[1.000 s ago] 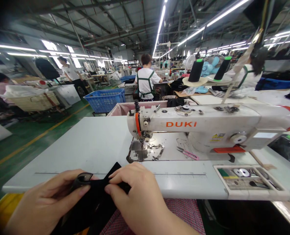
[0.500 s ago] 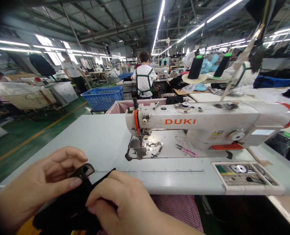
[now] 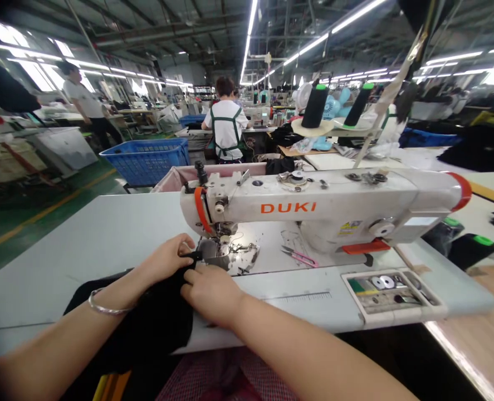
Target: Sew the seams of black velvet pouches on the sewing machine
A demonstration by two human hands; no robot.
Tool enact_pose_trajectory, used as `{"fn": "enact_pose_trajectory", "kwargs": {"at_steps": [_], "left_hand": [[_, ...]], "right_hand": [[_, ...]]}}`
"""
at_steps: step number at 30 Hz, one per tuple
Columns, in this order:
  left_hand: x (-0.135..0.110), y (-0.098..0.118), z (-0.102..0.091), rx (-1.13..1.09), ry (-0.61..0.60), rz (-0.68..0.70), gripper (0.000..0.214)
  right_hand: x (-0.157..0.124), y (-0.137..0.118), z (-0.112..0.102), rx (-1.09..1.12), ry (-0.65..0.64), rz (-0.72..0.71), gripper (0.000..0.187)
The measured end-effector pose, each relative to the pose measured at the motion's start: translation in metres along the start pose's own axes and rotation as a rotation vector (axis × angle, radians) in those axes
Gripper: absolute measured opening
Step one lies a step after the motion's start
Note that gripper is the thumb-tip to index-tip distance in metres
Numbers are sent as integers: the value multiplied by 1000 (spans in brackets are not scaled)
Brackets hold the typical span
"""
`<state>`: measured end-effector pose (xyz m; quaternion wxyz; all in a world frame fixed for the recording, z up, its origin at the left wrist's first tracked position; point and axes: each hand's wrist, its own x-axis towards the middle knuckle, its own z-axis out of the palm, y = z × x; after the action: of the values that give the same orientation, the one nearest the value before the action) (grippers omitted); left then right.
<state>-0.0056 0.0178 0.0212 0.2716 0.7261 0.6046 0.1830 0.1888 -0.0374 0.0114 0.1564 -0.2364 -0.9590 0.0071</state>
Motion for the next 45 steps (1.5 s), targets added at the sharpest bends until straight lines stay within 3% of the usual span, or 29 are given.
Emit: {"fn": "enact_pose_trajectory", "kwargs": {"at_steps": [4,7,12,18,33,45], "left_hand": [[41,5,6,140,150,84,23],[52,12,18,197,181,156,19],[24,18,37,230,150,273,20],[-9,11,36,220,72,446,33],[3,-5,26,212,-40,529,35],[1,5,31,245,3,511,35]], "right_hand": [[5,36,-7,-55,-6,23,13],[-5,52,-7,-61,-15,33,13],[-32,53,3,-37,19,55,16],[-38,49,8,35,142,70,19],[-35,43,0,68,149,91,17],[-36,44,0,83,148,73,22]]}}
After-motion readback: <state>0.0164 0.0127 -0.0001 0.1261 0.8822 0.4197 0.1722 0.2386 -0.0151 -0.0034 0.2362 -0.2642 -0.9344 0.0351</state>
